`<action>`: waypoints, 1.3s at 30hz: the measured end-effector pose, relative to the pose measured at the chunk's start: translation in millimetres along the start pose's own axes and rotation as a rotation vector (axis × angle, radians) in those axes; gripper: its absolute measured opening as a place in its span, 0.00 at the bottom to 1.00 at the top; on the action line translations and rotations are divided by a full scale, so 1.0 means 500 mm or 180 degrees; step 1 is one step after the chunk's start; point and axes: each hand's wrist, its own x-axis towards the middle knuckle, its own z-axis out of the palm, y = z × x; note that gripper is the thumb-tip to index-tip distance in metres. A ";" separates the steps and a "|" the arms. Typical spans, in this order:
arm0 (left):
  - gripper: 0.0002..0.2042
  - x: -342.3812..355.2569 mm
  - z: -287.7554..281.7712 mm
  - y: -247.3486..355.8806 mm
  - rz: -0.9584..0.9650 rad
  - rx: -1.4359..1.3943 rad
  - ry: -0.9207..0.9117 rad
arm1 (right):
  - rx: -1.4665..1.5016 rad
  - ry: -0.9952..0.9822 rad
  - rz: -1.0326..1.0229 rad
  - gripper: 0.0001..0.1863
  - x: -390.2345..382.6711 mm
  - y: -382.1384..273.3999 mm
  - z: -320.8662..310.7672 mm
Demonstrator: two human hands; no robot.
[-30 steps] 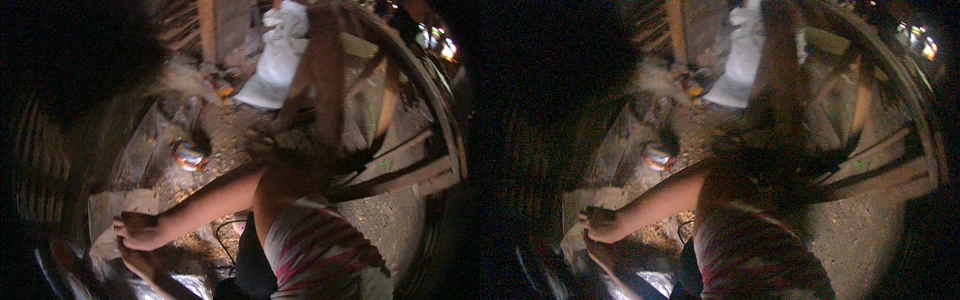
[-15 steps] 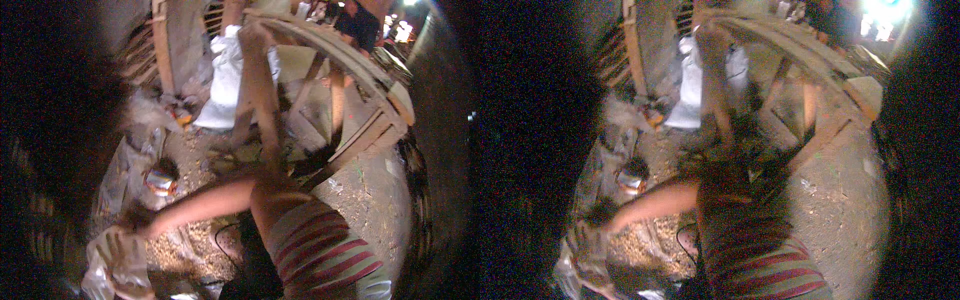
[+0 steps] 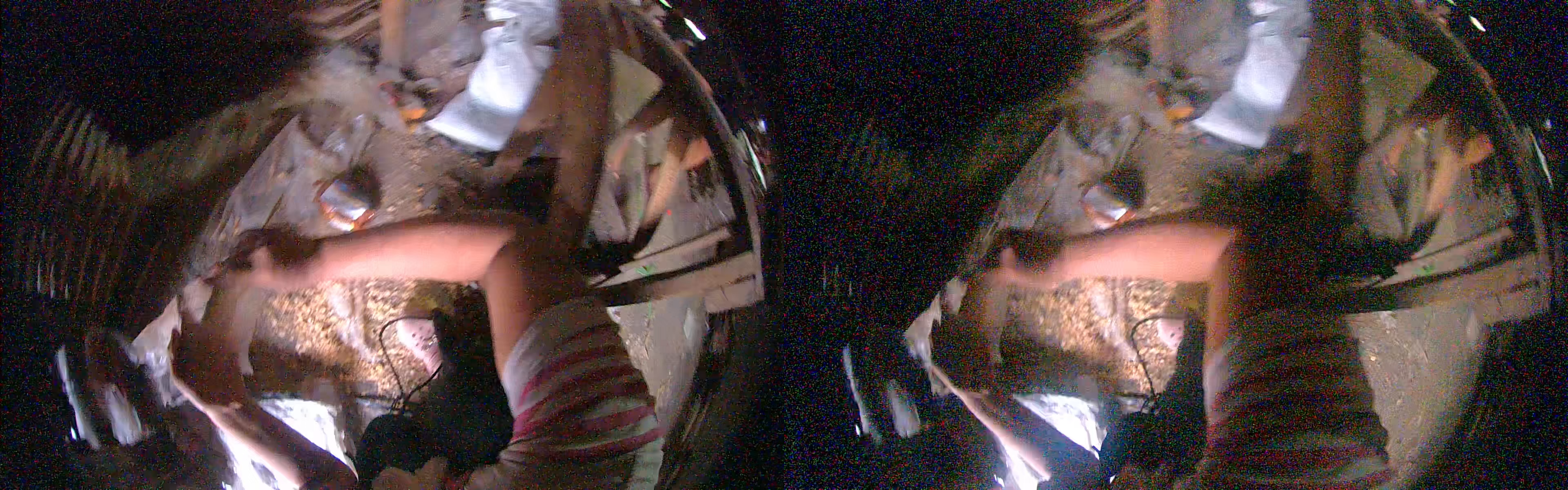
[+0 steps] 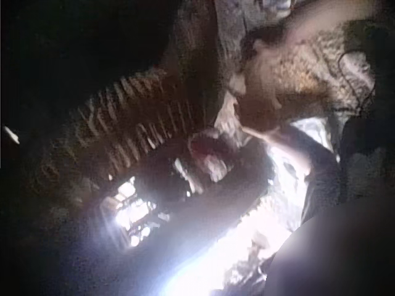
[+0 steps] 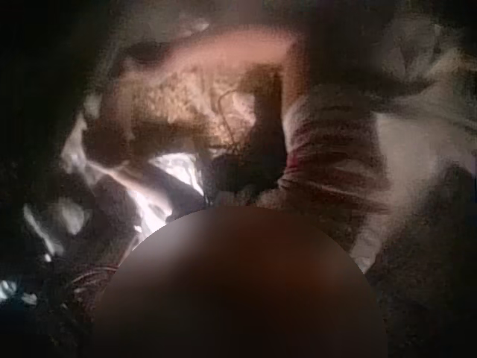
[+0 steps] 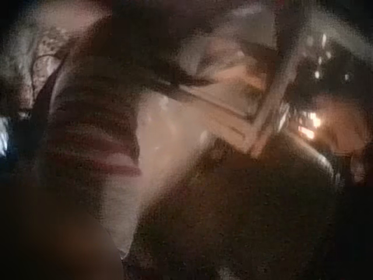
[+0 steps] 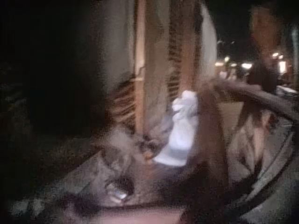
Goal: The person sits on the floor and repeatedly scoops granular material from a large pile into small plastic bags. They open each bag, fill it by hand, and set it aside. The process is repeated continuously.
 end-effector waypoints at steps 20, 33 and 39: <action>0.26 0.004 -0.023 -0.332 0.0971 -0.9786 -0.2292 | -0.0988 0.0298 -0.0940 0.25 0.270 -0.150 0.138; 0.34 0.057 -0.041 -0.404 -0.1318 -0.8747 -0.1636 | -0.2981 -0.0965 0.1382 0.20 0.357 -0.398 0.179; 0.25 0.046 0.026 -0.444 -0.1102 -0.8639 -0.2213 | -0.1115 -0.0159 0.1520 0.16 0.370 -0.283 0.123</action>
